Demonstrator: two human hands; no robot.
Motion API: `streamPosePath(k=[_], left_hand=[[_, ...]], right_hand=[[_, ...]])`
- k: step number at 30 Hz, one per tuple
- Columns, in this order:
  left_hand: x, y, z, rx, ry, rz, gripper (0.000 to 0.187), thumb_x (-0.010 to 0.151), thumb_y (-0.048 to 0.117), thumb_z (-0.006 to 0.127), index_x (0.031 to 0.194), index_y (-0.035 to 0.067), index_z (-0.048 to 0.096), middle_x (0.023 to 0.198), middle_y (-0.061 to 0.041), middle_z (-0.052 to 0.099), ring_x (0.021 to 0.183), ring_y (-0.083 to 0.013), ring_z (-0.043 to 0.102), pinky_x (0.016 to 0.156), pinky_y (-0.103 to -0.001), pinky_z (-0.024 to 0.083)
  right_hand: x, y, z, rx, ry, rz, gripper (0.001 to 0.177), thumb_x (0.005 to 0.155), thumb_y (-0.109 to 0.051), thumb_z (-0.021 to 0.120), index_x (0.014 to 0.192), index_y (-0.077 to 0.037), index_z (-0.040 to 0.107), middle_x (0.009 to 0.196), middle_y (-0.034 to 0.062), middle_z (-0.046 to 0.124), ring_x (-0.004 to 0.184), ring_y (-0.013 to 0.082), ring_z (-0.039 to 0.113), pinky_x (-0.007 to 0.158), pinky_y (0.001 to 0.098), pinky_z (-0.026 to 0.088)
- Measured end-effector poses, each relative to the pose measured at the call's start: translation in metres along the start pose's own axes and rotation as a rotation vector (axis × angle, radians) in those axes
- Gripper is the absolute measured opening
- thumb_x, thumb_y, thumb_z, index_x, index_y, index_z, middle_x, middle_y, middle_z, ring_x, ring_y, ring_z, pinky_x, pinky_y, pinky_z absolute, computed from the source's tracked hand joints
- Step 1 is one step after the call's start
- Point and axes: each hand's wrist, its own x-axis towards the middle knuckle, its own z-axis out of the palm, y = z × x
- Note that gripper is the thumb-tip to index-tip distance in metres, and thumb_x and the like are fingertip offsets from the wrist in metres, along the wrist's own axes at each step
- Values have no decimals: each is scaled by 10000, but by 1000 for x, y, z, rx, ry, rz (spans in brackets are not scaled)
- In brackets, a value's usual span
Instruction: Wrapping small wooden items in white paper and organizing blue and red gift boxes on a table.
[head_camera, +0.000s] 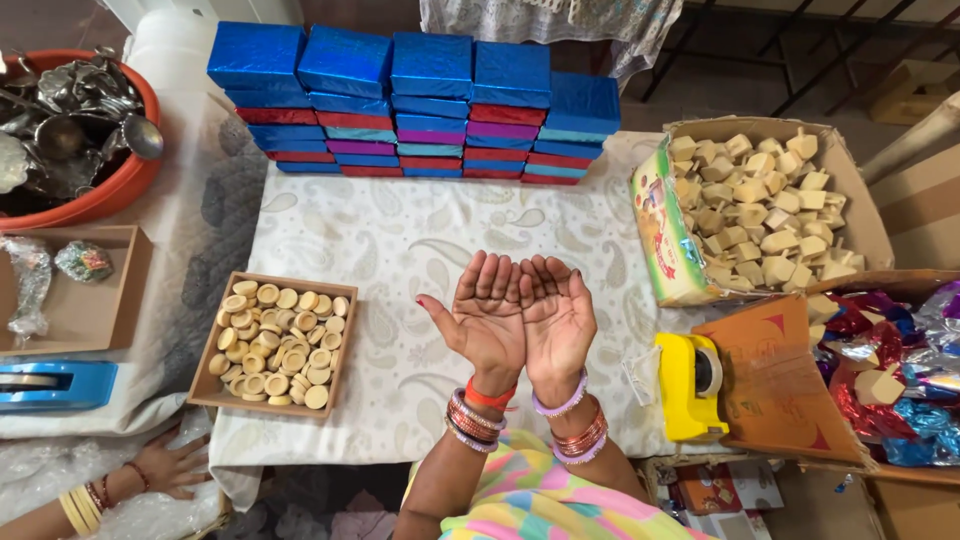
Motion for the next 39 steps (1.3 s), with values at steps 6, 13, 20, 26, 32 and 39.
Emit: streamPosePath(k=[6,13,20,26,32,39], left_hand=[[22,-5,-21,-29,151,22,948,954,793,468,1229,-95,655,1119,-180,752,1064,-295,724,985,-427,583],[46,-4,-41,-30,177,-17,940,918,792,524,1212,-91,657,1099,-174,752,1033,-289,728,972,-419,585],[70,-1,-83,69,366,-13,934,844,781,615,1233,-67,648,1110,-139,731,1030,-246,704,988,-408,575],[65,3,-196,659,397,-204,962,893,721,534,1439,-71,501,1392,-226,621,1306,-329,602,1111,-420,494],[-16,25,-281,2400,180,-138,839,1004,609,438,1626,79,246,1689,-236,192,1569,-393,125,1200,-677,71],[-76,31,-311,2871,95,38,824,987,528,480,1653,97,256,1711,-274,138,1591,-455,91,1203,-723,28]], right_hand=[[19,7,-14,-8,-7,-17,370,1119,-251,444,1190,53,644,1212,183,691,1185,303,655,1073,408,520],[43,15,-23,-42,63,-51,397,1088,-278,445,1172,55,644,1190,180,701,1165,301,661,1055,403,528],[63,33,-51,-93,108,-4,435,1107,-338,419,1144,32,642,1152,164,707,1102,257,669,1034,379,519],[72,7,-149,-457,196,102,513,1105,-430,369,1333,-21,581,1356,154,607,1247,262,581,1111,396,446],[61,-107,-239,-1880,-102,-324,714,1010,-425,597,1582,-73,354,1625,230,341,1522,371,317,1240,492,253],[141,-274,-210,-2310,237,-690,726,959,-181,636,1615,-194,325,1633,225,379,1452,421,433,1186,552,360]])
